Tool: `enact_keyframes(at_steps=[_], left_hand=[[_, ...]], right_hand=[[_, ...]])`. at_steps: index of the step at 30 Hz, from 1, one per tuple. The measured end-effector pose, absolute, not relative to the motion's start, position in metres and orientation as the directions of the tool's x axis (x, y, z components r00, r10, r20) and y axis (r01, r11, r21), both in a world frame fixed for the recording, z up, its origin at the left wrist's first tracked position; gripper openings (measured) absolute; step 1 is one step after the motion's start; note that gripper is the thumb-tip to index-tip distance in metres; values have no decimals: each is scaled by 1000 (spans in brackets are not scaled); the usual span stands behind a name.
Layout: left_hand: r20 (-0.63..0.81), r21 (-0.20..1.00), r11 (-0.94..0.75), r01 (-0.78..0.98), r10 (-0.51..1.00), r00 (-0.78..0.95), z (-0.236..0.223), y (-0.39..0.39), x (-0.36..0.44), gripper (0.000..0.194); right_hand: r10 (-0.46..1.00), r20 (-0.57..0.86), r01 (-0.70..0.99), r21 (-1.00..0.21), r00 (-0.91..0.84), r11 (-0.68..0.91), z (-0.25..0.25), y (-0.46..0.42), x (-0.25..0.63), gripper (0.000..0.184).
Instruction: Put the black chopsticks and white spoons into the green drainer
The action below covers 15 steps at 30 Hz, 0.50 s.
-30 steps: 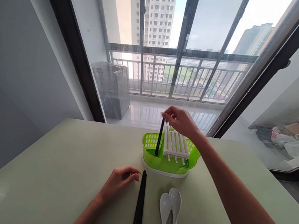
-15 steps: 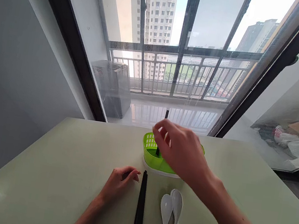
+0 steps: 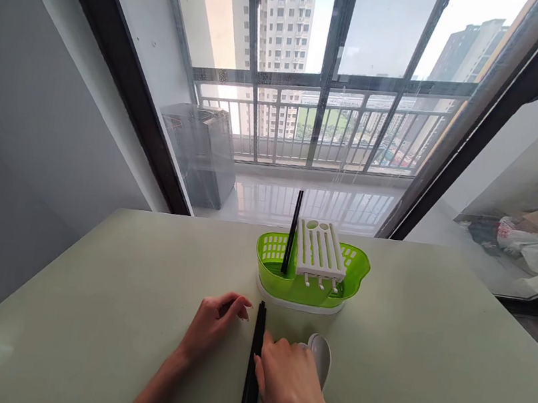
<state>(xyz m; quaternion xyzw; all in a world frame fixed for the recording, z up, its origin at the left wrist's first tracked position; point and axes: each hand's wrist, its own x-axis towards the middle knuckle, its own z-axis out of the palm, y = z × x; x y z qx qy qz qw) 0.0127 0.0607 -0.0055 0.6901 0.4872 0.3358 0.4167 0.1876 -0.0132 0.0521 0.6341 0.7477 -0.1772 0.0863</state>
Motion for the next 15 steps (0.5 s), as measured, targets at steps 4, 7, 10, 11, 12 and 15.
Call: enact_keyframes(at_steps=[4, 7, 10, 11, 12, 15], left_hand=[[60, 895, -184, 406, 952, 299, -7, 61, 12, 40], [55, 893, -182, 410, 951, 303, -8, 60, 12, 39], [60, 896, -187, 404, 950, 307, -7, 60, 12, 39], [63, 895, -190, 403, 949, 308, -7, 60, 12, 39], [67, 895, -194, 401, 948, 310, -7, 60, 12, 39], [71, 895, -200, 399, 946, 316, -6, 60, 13, 38]], right_hand=[[918, -359, 981, -156, -168, 119, 47, -11, 182, 26], [925, -351, 983, -154, -149, 100, 42, -9, 179, 28], [928, -344, 980, -179, -145, 87, 40, -6, 177, 29], [928, -345, 979, -188, -139, 76, 39, -5, 176, 29], [928, -347, 978, -199, -133, 65, 39, -4, 176, 29], [921, -367, 972, -232, -130, 44, 40, -2, 176, 28]])
